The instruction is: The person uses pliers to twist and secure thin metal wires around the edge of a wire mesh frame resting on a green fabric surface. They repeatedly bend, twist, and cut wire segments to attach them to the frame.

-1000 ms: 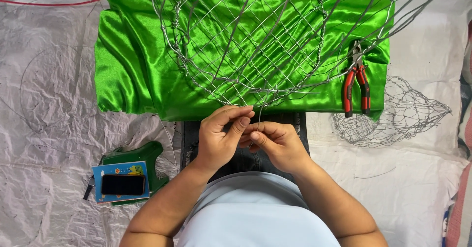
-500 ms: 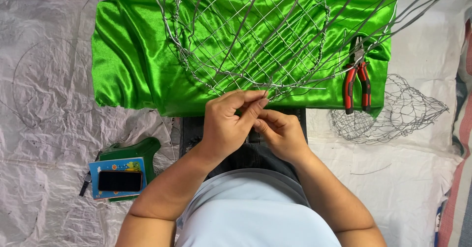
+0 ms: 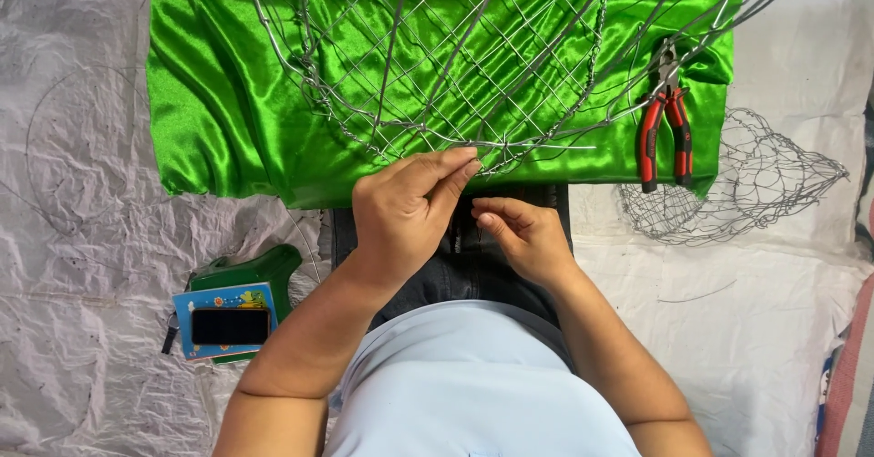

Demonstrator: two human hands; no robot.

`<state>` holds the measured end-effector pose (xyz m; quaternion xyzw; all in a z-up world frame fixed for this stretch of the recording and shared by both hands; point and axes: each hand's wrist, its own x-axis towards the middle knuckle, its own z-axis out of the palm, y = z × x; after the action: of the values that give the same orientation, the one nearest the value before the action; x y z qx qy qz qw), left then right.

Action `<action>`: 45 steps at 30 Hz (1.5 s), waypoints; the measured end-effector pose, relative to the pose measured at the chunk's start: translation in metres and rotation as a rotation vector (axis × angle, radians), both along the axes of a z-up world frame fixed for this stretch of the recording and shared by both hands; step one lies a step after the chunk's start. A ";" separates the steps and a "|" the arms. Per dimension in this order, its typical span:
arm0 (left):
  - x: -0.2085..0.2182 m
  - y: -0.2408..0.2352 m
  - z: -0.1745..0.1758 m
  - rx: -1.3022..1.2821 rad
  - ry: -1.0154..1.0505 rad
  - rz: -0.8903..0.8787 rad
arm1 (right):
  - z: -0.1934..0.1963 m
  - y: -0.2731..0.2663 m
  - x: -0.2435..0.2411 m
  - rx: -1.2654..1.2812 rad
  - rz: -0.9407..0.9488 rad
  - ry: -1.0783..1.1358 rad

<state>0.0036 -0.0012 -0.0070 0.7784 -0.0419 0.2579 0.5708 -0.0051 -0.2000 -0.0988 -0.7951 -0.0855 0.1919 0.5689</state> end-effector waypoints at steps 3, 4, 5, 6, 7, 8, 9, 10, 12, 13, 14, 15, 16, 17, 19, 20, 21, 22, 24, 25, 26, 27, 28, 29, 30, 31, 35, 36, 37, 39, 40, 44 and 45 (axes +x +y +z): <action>0.000 0.001 -0.002 0.018 0.004 0.006 | 0.001 0.003 -0.002 0.013 0.005 -0.005; -0.001 0.000 -0.002 0.019 0.005 0.004 | 0.002 0.003 -0.001 0.014 0.003 -0.004; -0.001 -0.001 -0.003 0.011 -0.004 0.018 | 0.003 0.003 -0.001 0.015 0.011 -0.003; -0.001 -0.001 -0.003 0.004 -0.013 0.032 | 0.005 0.003 0.000 0.016 0.019 -0.003; -0.001 -0.001 -0.002 0.006 -0.013 0.030 | 0.005 0.002 0.000 0.018 0.017 -0.003; -0.001 -0.002 -0.002 0.013 -0.010 0.033 | 0.006 0.002 0.000 0.019 0.017 -0.004; 0.000 -0.002 -0.002 0.020 -0.008 0.036 | 0.006 0.002 0.000 0.019 0.017 -0.004; 0.000 -0.002 0.000 0.021 -0.009 0.034 | 0.007 0.002 -0.001 0.021 0.015 -0.005; 0.000 -0.003 0.003 0.033 -0.012 0.052 | 0.008 0.002 -0.001 0.033 0.015 -0.016; 0.000 -0.004 0.003 0.035 -0.018 0.052 | 0.008 0.002 -0.001 0.034 0.015 -0.021; 0.001 -0.004 0.003 0.039 -0.018 0.057 | 0.009 0.002 -0.001 0.039 0.016 -0.029; 0.000 -0.004 0.003 0.042 -0.016 0.065 | 0.009 0.003 -0.002 0.043 0.019 -0.036; 0.000 -0.004 0.003 0.043 -0.020 0.066 | 0.009 0.003 -0.002 0.044 0.021 -0.039; 0.000 -0.004 0.003 0.042 -0.020 0.066 | 0.009 0.002 -0.003 0.045 0.017 -0.045; 0.000 -0.004 0.003 0.041 -0.024 0.067 | 0.014 0.002 -0.005 0.045 0.014 -0.053; 0.000 -0.004 0.003 0.042 -0.022 0.064 | 0.017 0.001 -0.005 0.037 0.015 -0.065; 0.000 -0.004 0.003 0.041 -0.020 0.061 | 0.021 0.001 -0.006 0.028 0.016 -0.076; 0.000 -0.004 0.002 0.041 -0.023 0.062 | 0.035 0.002 -0.004 0.027 0.017 -0.078; 0.000 -0.004 0.001 0.058 0.011 0.076 | 0.061 0.005 0.000 0.037 -0.032 -0.337; 0.000 -0.003 0.001 0.058 0.009 0.074 | 0.074 0.004 0.003 0.037 -0.034 -0.338; 0.000 -0.003 0.002 0.058 0.005 0.075 | 0.086 0.002 0.006 0.002 -0.047 -0.448; 0.000 -0.004 0.002 0.057 -0.002 0.074 | 0.099 -0.001 0.009 -0.037 -0.059 -0.560; -0.001 -0.004 0.002 0.056 -0.006 0.071 | 0.110 0.003 0.013 -0.039 -0.062 -0.564; -0.001 -0.004 0.003 0.060 -0.010 0.072 | 0.122 0.006 0.018 -0.055 -0.069 -0.662; -0.001 -0.003 0.004 0.064 -0.014 0.073 | 0.133 0.010 0.023 -0.071 -0.075 -0.761; -0.001 -0.003 0.004 0.062 -0.020 0.072 | 0.137 0.016 0.026 -0.073 -0.076 -0.767; -0.003 -0.001 0.003 0.069 -0.010 0.068 | 0.154 0.039 0.036 -0.100 -0.108 -0.853; -0.003 -0.001 0.003 0.058 0.007 0.063 | 0.157 0.045 0.039 -0.160 -0.107 -0.852; -0.003 0.000 0.002 0.053 0.003 0.066 | 0.157 0.046 0.039 -0.163 -0.103 -0.857; -0.003 0.000 0.000 0.050 0.022 0.077 | 0.154 0.049 0.040 -0.295 -0.108 -0.849; -0.002 0.000 0.003 0.044 0.020 0.078 | 0.155 0.050 0.041 -0.299 -0.105 -0.852; -0.003 -0.004 0.017 0.006 0.020 0.056 | 0.159 0.053 0.040 -0.358 -0.122 -0.793; -0.003 -0.007 0.022 -0.031 0.015 0.044 | 0.160 0.053 0.040 -0.339 -0.124 -0.773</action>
<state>0.0002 -0.0078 0.0150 0.7722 -0.0164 0.2652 0.5772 0.0348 -0.1466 0.0612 -0.8946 -0.2114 -0.1435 0.3666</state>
